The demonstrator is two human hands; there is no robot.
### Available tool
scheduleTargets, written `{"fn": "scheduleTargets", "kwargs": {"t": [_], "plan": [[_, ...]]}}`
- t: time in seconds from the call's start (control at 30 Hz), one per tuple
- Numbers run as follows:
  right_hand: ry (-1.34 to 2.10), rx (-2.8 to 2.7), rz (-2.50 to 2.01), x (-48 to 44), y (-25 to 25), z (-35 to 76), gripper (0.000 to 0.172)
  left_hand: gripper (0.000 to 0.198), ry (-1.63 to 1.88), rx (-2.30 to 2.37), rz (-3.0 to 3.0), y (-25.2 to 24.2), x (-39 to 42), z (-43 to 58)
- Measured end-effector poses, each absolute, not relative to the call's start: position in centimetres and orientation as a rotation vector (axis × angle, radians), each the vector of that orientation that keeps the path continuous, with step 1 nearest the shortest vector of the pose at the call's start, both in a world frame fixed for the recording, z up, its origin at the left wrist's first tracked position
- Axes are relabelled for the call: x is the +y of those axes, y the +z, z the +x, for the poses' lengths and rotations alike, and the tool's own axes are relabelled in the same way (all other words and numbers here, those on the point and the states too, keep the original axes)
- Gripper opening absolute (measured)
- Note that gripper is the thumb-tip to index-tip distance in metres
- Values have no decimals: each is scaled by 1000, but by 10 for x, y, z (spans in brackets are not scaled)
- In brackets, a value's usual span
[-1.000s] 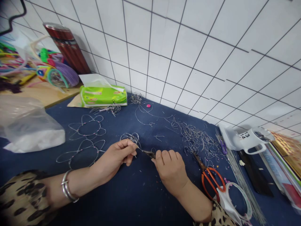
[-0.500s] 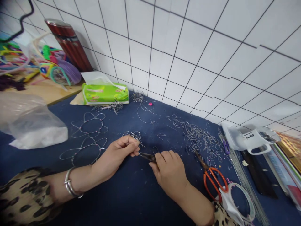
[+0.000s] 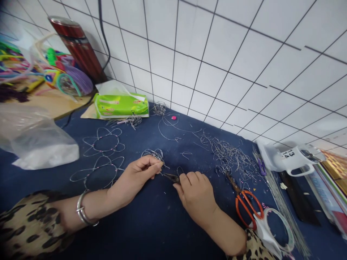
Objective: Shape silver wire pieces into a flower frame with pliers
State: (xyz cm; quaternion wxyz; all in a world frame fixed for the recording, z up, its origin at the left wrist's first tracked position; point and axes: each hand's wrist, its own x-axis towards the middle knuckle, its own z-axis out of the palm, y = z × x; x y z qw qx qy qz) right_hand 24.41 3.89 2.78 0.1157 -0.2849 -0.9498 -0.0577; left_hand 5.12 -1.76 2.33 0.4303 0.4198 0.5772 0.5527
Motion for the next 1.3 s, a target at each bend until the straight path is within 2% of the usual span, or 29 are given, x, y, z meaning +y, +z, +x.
{"fn": "scheduleTargets", "kwargs": {"t": [0.77, 1.3], "plan": [[-312, -2775, -790, 39, 27, 244, 26, 17, 1386, 1463, 1033, 22, -17, 51], [-573, -2739, -704, 37, 32, 246, 27, 18, 1386, 1393, 886, 23, -15, 53]]}}
